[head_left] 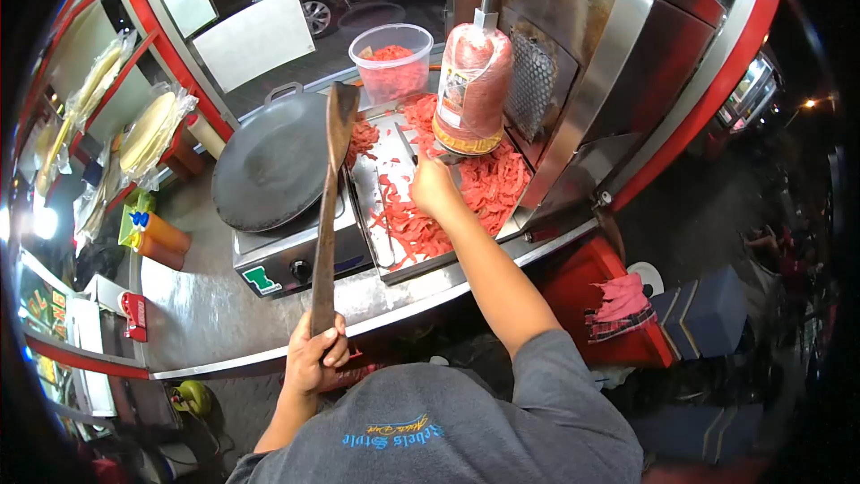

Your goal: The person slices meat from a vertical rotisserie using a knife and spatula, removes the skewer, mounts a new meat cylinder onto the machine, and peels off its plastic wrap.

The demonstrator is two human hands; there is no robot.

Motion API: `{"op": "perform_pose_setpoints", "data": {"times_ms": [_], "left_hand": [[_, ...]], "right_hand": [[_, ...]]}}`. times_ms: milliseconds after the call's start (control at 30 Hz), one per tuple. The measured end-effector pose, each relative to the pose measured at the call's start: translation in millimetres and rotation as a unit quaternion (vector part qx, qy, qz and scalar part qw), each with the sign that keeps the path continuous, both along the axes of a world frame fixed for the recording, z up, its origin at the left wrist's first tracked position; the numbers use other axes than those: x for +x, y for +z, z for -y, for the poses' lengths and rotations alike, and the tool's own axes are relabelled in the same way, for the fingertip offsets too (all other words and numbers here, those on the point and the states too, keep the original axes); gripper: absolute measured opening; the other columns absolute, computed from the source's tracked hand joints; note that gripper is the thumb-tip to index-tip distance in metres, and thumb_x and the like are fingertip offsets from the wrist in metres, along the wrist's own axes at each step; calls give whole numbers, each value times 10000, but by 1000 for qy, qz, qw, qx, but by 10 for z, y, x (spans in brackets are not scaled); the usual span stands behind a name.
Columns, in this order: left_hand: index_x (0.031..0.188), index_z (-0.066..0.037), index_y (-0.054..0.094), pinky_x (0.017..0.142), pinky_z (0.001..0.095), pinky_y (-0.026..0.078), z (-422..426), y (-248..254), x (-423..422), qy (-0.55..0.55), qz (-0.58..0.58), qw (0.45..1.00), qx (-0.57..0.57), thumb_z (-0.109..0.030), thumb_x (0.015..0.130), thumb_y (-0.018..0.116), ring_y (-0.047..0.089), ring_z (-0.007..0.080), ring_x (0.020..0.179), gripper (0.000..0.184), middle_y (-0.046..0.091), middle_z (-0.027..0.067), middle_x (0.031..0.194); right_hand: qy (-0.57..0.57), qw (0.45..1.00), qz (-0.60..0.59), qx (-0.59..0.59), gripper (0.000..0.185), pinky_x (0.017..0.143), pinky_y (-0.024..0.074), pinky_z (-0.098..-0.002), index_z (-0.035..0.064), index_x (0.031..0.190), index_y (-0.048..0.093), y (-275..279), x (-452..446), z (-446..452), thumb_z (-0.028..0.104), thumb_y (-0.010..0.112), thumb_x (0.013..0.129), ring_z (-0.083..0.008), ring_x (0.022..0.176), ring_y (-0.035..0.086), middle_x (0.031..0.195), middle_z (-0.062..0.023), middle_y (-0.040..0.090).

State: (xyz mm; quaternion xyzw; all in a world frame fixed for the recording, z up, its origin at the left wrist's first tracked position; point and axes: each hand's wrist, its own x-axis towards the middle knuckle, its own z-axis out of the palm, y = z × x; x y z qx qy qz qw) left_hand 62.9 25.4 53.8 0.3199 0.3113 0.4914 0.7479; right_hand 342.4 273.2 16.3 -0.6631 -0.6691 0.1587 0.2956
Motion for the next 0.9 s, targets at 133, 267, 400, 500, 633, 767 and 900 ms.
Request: {"op": "perform_pose_setpoints", "data": {"times_ms": [133,267,400,500,633,767,900], "left_hand": [[1133,-3,482,474,236,332,170,183,30,65,-19,998,6,-70,974,585,393,57,517,201,537,57,913],[1191,5,458,460,224,344,304,112,11,84,-19,996,12,-69,966,577,399,47,510,265,544,63,938],[1258,19,453,459,227,350,411,157,-57,95,-20,995,-6,-64,963,576,394,46,502,330,553,72,948],[1268,18,453,462,226,358,508,115,-233,88,-45,995,3,-61,956,583,399,46,498,347,560,74,955],[1298,15,446,458,231,369,563,53,-535,65,-50,997,2,-77,952,608,409,45,489,393,570,69,961],[1185,29,474,424,224,356,507,102,-704,43,-76,996,-16,-150,919,642,384,34,468,363,544,48,911],[1205,25,473,426,228,357,462,84,-935,10,-70,997,-12,-133,912,648,400,39,467,377,562,56,910]], "right_hand": [[-58,998,-22,-17,297,922,533,-539,-101,1153,597,293,-20,-25,8,562,879,-535,1051,646,1099,-374,648],[54,996,-67,5,250,908,539,-517,-85,1075,647,12,-34,-245,30,533,885,-520,991,671,964,-362,684],[-39,999,14,-4,240,879,539,-533,-62,1052,677,112,71,-70,55,627,849,-475,995,683,995,-334,695],[36,999,-38,-1,244,904,516,-544,-54,1119,650,298,150,334,75,545,940,-499,1041,650,1070,-335,678],[48,999,24,7,305,919,509,-540,-68,1214,619,219,188,740,86,507,976,-492,1065,638,1101,-333,664],[15,995,79,64,365,873,535,-526,-9,1314,607,180,143,1055,92,530,972,-457,1008,661,1083,-272,672],[16,991,130,20,345,810,545,-507,96,1293,659,314,213,1647,103,578,958,-416,935,675,997,-196,659]]}}
